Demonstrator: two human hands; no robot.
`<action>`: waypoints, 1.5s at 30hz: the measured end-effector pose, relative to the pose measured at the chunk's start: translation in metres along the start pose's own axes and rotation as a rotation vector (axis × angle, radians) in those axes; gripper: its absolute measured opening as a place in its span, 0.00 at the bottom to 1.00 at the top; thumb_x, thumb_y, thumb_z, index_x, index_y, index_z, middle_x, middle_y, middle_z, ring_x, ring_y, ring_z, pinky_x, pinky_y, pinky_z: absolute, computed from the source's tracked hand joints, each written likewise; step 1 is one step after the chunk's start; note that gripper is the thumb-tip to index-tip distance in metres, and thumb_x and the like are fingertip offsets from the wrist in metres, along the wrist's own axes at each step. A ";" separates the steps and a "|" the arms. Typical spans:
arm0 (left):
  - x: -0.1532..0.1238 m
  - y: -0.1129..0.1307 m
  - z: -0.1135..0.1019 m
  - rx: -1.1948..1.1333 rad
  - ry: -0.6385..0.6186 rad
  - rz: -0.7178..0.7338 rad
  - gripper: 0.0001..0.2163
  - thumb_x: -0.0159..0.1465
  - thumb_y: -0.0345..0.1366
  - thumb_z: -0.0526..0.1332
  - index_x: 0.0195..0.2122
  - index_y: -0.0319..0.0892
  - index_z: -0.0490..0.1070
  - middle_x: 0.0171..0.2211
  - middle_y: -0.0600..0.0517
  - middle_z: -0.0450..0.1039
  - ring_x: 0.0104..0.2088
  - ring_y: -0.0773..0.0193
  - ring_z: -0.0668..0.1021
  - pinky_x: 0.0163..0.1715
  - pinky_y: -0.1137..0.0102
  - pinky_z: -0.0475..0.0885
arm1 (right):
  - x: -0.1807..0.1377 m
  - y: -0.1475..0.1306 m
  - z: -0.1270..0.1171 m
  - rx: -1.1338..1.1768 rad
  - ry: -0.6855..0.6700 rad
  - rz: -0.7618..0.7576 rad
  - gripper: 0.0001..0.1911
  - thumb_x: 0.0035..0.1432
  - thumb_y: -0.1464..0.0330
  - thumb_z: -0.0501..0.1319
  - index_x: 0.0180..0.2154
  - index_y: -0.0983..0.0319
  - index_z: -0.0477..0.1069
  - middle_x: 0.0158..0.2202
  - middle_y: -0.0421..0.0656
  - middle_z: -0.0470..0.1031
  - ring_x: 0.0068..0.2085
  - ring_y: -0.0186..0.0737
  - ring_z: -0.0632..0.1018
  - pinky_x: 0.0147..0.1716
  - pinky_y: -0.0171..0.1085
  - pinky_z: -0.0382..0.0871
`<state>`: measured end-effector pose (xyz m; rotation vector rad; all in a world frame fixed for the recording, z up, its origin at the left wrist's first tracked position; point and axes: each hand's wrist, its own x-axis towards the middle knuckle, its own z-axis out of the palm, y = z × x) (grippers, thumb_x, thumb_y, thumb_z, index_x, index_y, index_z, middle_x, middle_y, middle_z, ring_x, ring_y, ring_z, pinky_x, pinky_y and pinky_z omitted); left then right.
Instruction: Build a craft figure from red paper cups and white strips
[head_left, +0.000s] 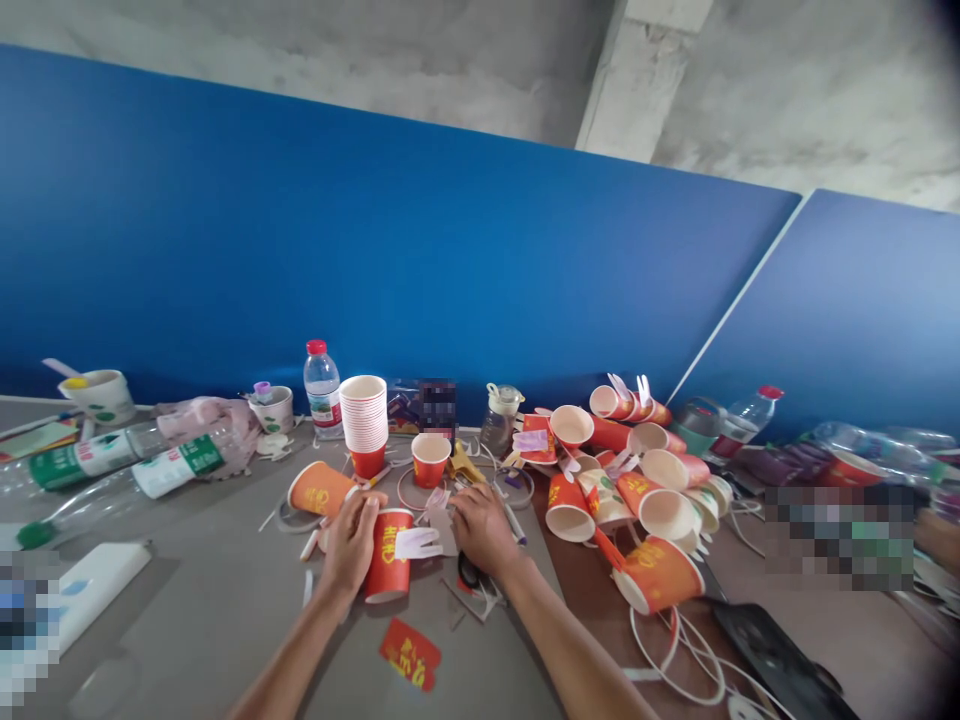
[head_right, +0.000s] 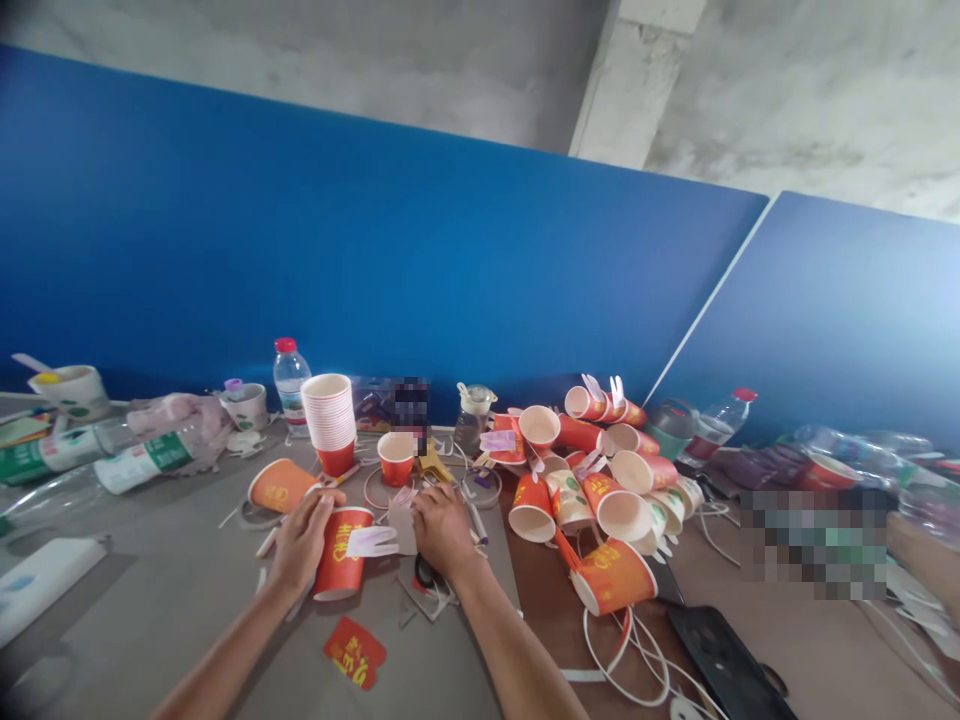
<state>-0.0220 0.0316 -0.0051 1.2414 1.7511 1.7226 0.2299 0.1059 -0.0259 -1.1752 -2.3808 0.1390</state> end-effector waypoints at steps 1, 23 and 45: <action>0.000 0.000 0.000 0.001 0.003 -0.004 0.30 0.69 0.77 0.65 0.32 0.55 0.81 0.35 0.45 0.89 0.44 0.39 0.90 0.51 0.47 0.92 | 0.003 -0.003 0.001 -0.004 -0.014 0.003 0.14 0.77 0.78 0.71 0.52 0.55 0.92 0.53 0.47 0.95 0.59 0.54 0.87 0.65 0.47 0.78; 0.000 0.002 0.000 0.006 0.026 -0.011 0.29 0.69 0.76 0.65 0.30 0.57 0.79 0.33 0.45 0.87 0.42 0.39 0.90 0.51 0.48 0.91 | 0.007 0.054 -0.001 -0.020 0.341 0.436 0.18 0.73 0.76 0.68 0.55 0.58 0.94 0.55 0.55 0.95 0.57 0.59 0.89 0.59 0.49 0.80; 0.003 0.004 -0.007 0.117 0.036 -0.026 0.30 0.73 0.76 0.59 0.30 0.56 0.71 0.35 0.45 0.89 0.48 0.37 0.92 0.58 0.48 0.90 | 0.007 0.056 -0.014 -0.121 0.231 0.578 0.18 0.77 0.80 0.67 0.50 0.58 0.96 0.52 0.53 0.96 0.55 0.56 0.89 0.56 0.44 0.75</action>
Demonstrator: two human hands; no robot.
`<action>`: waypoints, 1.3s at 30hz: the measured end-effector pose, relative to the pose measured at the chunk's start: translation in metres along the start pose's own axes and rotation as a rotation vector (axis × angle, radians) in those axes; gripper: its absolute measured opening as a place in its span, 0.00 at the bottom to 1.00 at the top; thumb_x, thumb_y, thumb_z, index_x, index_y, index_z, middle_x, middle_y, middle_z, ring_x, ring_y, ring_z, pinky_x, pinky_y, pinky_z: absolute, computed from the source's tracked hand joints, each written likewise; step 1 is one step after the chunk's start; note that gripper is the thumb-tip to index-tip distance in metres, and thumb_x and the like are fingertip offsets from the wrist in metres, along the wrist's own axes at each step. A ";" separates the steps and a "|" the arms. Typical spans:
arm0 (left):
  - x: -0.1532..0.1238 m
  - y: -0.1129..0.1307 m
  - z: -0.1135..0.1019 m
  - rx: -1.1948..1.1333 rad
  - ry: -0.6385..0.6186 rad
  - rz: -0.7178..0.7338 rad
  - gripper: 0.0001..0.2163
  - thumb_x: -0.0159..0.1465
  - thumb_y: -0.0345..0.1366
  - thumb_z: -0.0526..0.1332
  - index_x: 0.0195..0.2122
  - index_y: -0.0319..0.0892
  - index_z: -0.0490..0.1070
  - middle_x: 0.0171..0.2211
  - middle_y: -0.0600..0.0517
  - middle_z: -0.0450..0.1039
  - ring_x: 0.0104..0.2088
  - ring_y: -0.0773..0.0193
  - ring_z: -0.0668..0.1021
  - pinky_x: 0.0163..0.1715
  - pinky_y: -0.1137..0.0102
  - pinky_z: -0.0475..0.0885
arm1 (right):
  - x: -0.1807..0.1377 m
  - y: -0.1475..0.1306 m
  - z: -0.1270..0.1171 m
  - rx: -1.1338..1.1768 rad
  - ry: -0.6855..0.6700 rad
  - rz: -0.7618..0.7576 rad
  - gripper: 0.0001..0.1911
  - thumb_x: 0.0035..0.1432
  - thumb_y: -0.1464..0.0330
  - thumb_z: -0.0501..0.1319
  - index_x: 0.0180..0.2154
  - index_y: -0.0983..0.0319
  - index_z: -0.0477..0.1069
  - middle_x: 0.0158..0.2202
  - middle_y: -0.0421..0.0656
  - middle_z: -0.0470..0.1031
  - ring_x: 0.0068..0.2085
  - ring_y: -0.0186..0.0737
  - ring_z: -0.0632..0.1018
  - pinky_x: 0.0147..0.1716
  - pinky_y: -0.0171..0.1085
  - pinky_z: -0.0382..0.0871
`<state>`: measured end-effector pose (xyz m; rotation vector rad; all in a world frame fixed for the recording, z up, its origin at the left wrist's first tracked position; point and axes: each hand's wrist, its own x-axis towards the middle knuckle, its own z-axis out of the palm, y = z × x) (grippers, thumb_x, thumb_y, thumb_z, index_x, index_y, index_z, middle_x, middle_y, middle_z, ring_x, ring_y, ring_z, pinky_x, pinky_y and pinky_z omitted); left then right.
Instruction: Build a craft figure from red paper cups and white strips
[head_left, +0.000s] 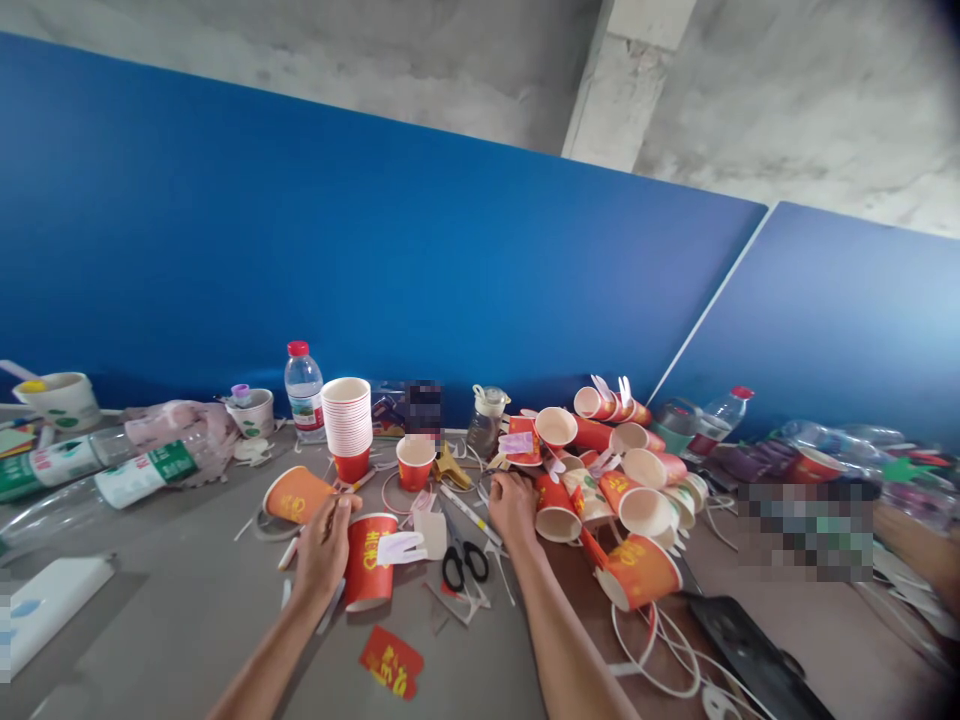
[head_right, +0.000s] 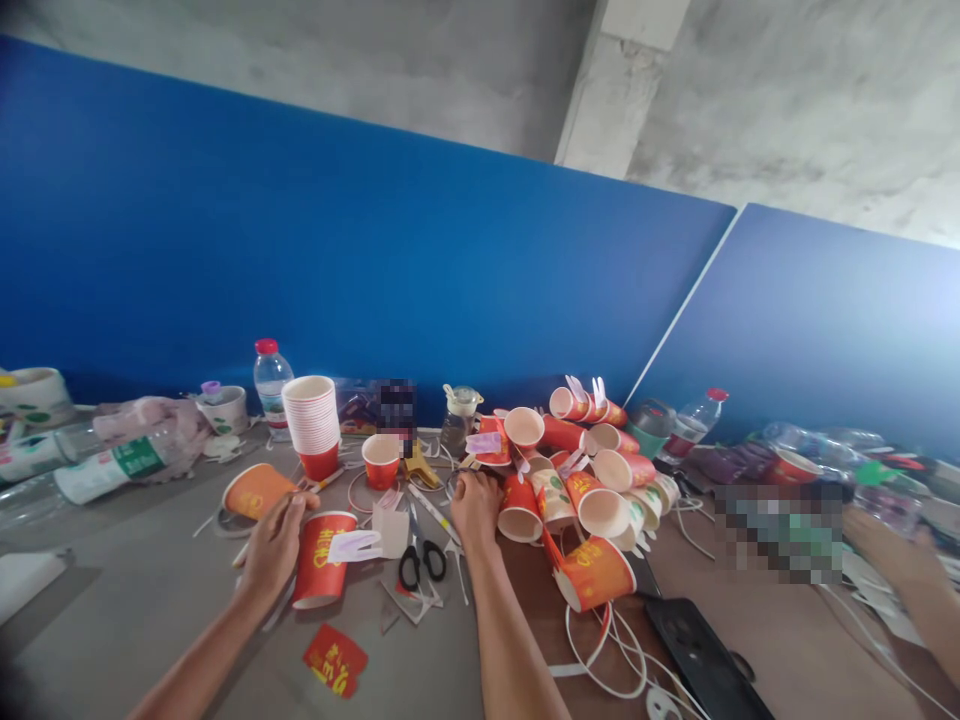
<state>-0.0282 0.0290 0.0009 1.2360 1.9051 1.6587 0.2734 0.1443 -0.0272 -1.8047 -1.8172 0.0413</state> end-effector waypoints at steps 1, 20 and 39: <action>0.001 -0.001 0.000 0.000 0.000 0.001 0.30 0.73 0.76 0.59 0.30 0.56 0.71 0.35 0.45 0.89 0.48 0.37 0.92 0.58 0.49 0.90 | -0.001 -0.003 -0.003 -0.019 -0.023 0.004 0.17 0.77 0.79 0.69 0.49 0.57 0.96 0.52 0.53 0.95 0.55 0.55 0.89 0.55 0.44 0.74; 0.027 -0.032 -0.012 0.102 0.075 0.031 0.23 0.75 0.65 0.57 0.34 0.55 0.76 0.38 0.41 0.91 0.46 0.38 0.93 0.56 0.45 0.92 | -0.009 -0.021 -0.010 -0.112 -0.115 0.026 0.17 0.83 0.76 0.67 0.52 0.58 0.97 0.59 0.56 0.95 0.62 0.61 0.85 0.61 0.52 0.64; 0.021 -0.037 -0.003 0.068 0.070 0.138 0.11 0.73 0.52 0.65 0.39 0.55 0.80 0.43 0.41 0.93 0.52 0.34 0.94 0.60 0.39 0.92 | -0.013 -0.011 0.032 0.168 0.020 -0.354 0.18 0.75 0.80 0.69 0.48 0.54 0.95 0.49 0.47 0.96 0.54 0.54 0.87 0.59 0.47 0.65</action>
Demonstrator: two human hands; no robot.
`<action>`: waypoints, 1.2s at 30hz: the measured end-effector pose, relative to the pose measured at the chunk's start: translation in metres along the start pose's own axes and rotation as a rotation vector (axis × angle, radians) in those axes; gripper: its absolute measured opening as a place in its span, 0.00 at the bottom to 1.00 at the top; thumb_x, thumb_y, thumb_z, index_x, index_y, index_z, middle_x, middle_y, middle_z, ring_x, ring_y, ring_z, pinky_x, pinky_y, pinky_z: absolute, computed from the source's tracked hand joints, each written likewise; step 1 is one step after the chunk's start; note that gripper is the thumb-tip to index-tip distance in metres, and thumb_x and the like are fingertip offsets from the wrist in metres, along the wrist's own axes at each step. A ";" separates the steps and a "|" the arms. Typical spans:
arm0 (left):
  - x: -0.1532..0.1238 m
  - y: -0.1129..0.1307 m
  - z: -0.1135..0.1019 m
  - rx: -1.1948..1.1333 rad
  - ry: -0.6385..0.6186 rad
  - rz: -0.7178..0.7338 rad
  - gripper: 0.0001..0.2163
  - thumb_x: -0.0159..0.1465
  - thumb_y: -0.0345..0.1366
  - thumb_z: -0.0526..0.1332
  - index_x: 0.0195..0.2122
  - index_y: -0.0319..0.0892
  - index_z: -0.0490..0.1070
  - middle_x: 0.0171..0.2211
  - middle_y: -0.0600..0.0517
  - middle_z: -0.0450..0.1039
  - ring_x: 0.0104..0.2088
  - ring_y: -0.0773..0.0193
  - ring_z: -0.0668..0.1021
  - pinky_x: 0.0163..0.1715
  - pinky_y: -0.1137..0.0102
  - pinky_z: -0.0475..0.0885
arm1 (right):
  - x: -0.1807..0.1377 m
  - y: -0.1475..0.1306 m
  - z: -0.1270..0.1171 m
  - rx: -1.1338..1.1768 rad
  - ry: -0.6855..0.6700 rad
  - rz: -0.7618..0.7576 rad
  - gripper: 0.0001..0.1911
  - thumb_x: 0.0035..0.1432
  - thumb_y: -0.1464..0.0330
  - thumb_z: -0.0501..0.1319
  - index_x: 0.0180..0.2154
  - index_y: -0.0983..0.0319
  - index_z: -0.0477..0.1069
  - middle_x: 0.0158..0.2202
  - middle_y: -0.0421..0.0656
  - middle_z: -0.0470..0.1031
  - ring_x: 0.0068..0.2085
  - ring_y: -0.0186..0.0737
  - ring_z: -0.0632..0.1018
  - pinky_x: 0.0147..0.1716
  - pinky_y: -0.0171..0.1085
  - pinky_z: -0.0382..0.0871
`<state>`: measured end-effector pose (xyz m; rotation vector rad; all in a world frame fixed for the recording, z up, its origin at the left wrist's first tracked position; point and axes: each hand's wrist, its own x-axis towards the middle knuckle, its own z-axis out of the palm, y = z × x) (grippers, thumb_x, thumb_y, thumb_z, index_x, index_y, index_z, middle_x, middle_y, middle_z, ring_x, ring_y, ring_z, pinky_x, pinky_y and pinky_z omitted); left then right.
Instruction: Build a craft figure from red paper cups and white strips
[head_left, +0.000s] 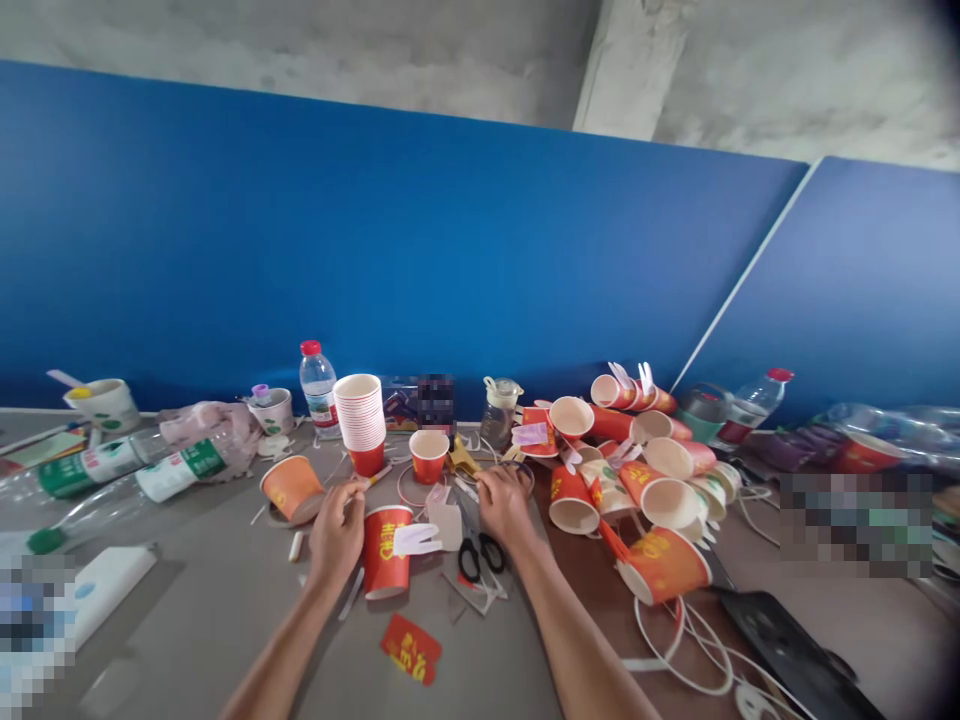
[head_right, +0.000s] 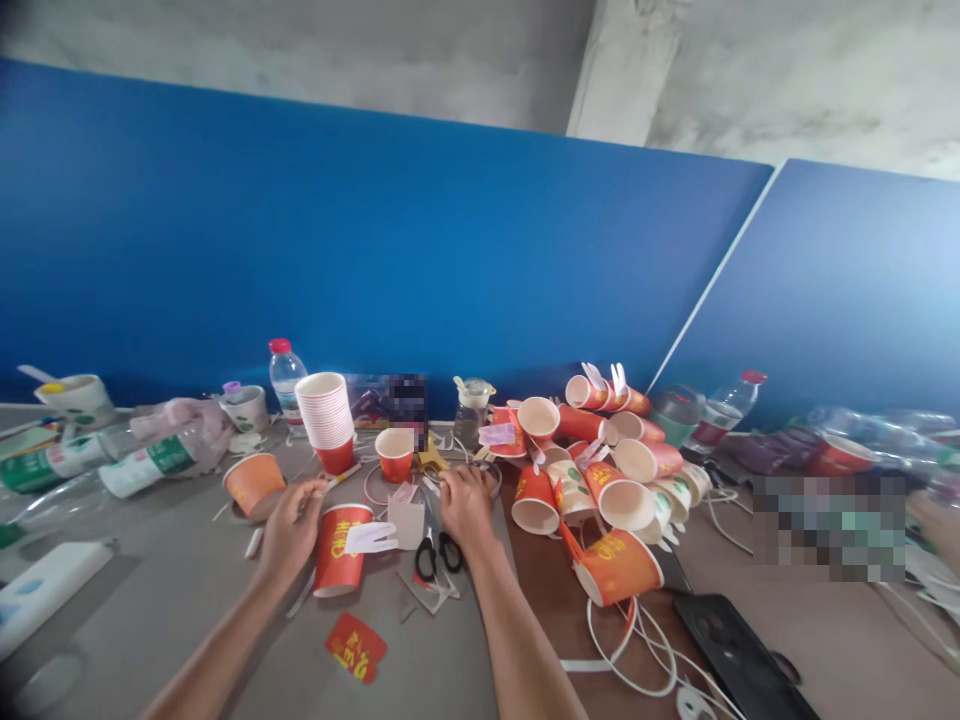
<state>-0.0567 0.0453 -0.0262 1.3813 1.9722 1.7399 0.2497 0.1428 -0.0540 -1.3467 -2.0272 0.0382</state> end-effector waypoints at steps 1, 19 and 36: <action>-0.001 -0.001 0.001 0.006 -0.001 0.006 0.11 0.73 0.53 0.65 0.39 0.55 0.81 0.44 0.41 0.93 0.53 0.35 0.94 0.61 0.39 0.92 | -0.001 -0.001 0.002 0.037 0.004 -0.039 0.19 0.74 0.81 0.68 0.48 0.54 0.95 0.48 0.47 0.96 0.53 0.54 0.87 0.58 0.47 0.66; -0.003 0.003 -0.001 0.036 -0.028 0.017 0.18 0.76 0.61 0.61 0.42 0.55 0.79 0.49 0.41 0.97 0.56 0.36 0.95 0.64 0.44 0.91 | 0.009 -0.003 -0.021 0.073 -0.001 0.044 0.13 0.79 0.74 0.68 0.47 0.57 0.93 0.46 0.50 0.95 0.51 0.53 0.89 0.56 0.43 0.73; -0.002 0.011 0.005 -0.016 0.006 0.019 0.16 0.74 0.58 0.60 0.42 0.54 0.79 0.44 0.40 0.95 0.51 0.35 0.95 0.60 0.42 0.92 | 0.054 -0.022 -0.093 -0.035 -0.152 0.267 0.19 0.82 0.75 0.63 0.52 0.56 0.95 0.53 0.48 0.99 0.54 0.49 0.96 0.55 0.35 0.82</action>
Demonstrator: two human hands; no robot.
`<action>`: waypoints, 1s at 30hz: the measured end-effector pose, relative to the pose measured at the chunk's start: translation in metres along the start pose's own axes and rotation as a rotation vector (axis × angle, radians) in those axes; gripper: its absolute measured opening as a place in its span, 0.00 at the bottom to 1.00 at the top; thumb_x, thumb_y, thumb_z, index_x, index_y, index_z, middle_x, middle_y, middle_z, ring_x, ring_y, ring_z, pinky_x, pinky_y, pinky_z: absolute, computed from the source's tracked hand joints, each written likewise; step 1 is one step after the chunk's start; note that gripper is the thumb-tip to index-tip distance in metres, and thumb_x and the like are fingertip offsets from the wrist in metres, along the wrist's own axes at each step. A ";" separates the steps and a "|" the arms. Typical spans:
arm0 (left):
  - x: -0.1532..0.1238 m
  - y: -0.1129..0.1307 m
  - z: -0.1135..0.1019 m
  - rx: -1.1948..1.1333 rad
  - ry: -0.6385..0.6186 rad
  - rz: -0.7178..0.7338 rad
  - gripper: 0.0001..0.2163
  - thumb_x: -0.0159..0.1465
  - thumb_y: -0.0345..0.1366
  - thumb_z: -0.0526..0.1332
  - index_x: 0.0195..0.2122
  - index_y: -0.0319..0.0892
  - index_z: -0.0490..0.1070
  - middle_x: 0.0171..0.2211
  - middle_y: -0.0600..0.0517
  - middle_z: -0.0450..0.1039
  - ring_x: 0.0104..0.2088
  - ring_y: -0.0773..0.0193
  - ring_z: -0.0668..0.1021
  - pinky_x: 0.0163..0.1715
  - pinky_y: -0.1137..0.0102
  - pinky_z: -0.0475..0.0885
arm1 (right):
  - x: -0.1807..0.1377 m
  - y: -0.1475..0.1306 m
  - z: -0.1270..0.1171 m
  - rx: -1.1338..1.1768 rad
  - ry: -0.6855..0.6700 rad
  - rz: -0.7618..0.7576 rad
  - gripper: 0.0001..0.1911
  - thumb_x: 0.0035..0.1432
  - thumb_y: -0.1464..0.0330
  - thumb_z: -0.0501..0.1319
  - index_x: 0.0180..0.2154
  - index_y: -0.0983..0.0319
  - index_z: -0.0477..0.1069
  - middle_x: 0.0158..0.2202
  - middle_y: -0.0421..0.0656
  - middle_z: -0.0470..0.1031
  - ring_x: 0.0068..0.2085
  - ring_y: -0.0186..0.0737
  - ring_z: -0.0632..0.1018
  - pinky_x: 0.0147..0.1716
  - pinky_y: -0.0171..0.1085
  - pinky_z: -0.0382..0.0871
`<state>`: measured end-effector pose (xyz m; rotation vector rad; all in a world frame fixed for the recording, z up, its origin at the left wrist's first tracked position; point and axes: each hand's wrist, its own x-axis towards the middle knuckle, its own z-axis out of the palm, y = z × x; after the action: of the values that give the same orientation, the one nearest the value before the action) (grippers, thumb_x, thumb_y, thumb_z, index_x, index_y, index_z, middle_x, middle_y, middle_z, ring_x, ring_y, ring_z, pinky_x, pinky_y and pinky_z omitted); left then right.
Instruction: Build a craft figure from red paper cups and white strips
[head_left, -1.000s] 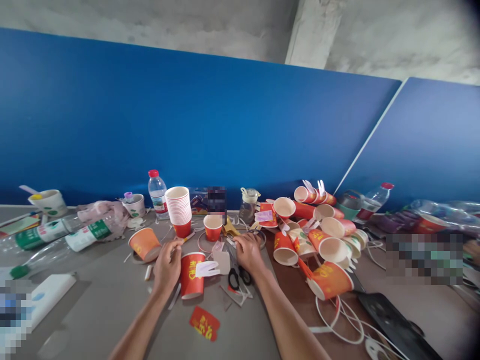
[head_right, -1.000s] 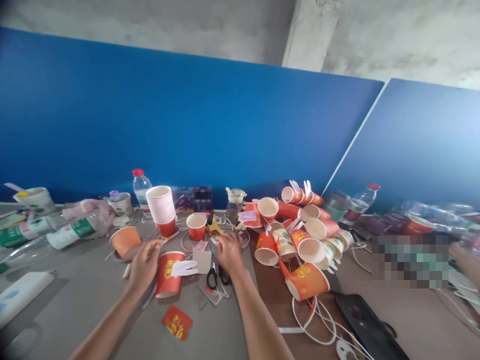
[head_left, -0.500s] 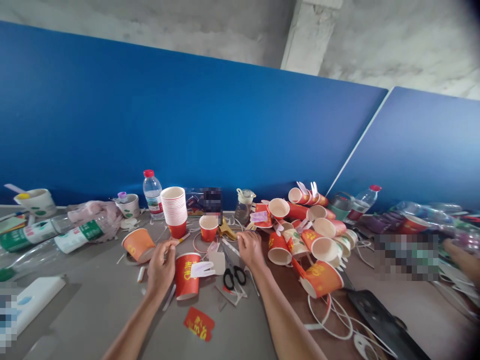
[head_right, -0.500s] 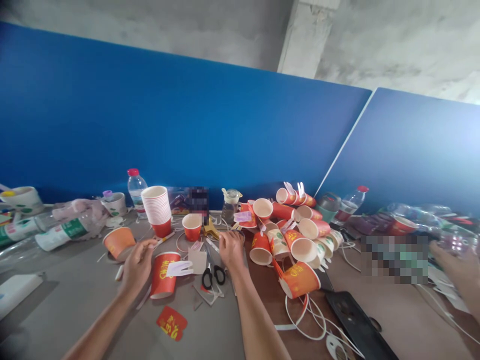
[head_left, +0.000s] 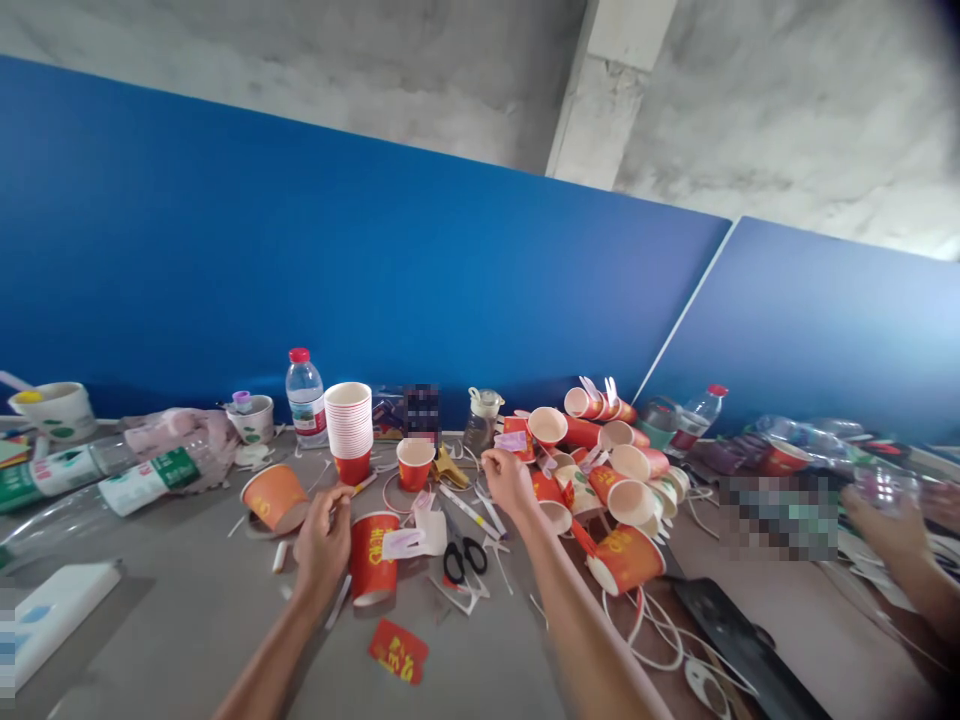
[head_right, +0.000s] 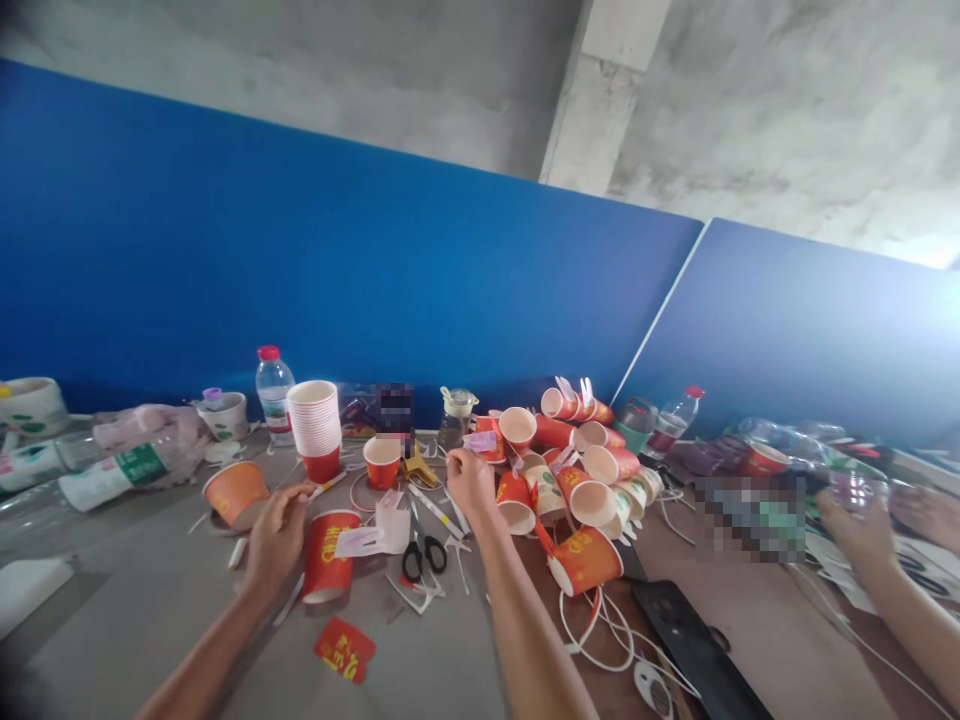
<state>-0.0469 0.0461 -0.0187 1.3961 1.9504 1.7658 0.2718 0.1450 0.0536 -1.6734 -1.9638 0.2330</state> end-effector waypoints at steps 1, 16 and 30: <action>0.000 0.001 0.001 -0.005 0.000 0.000 0.16 0.74 0.58 0.61 0.41 0.54 0.79 0.44 0.41 0.94 0.50 0.35 0.94 0.59 0.43 0.92 | 0.000 0.000 -0.006 -0.022 -0.018 0.013 0.20 0.82 0.75 0.63 0.52 0.56 0.95 0.54 0.48 0.99 0.54 0.49 0.96 0.54 0.35 0.81; 0.002 0.009 0.002 -0.019 0.012 0.019 0.20 0.75 0.64 0.60 0.39 0.55 0.79 0.39 0.44 0.92 0.47 0.38 0.95 0.54 0.48 0.93 | -0.047 -0.005 -0.002 -0.249 -0.289 0.177 0.13 0.64 0.79 0.76 0.44 0.57 0.95 0.44 0.60 0.98 0.52 0.66 1.00 0.50 0.48 0.88; 0.001 0.006 0.004 -0.049 0.017 0.041 0.22 0.73 0.65 0.61 0.38 0.54 0.80 0.41 0.39 0.94 0.46 0.36 0.95 0.55 0.43 0.93 | -0.047 0.015 -0.013 0.184 -0.272 0.196 0.14 0.63 0.80 0.69 0.40 0.57 0.91 0.37 0.43 0.95 0.42 0.49 0.94 0.41 0.35 0.79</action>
<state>-0.0413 0.0485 -0.0144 1.4191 1.8866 1.8365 0.2953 0.1007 0.0436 -1.7855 -1.8966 0.7269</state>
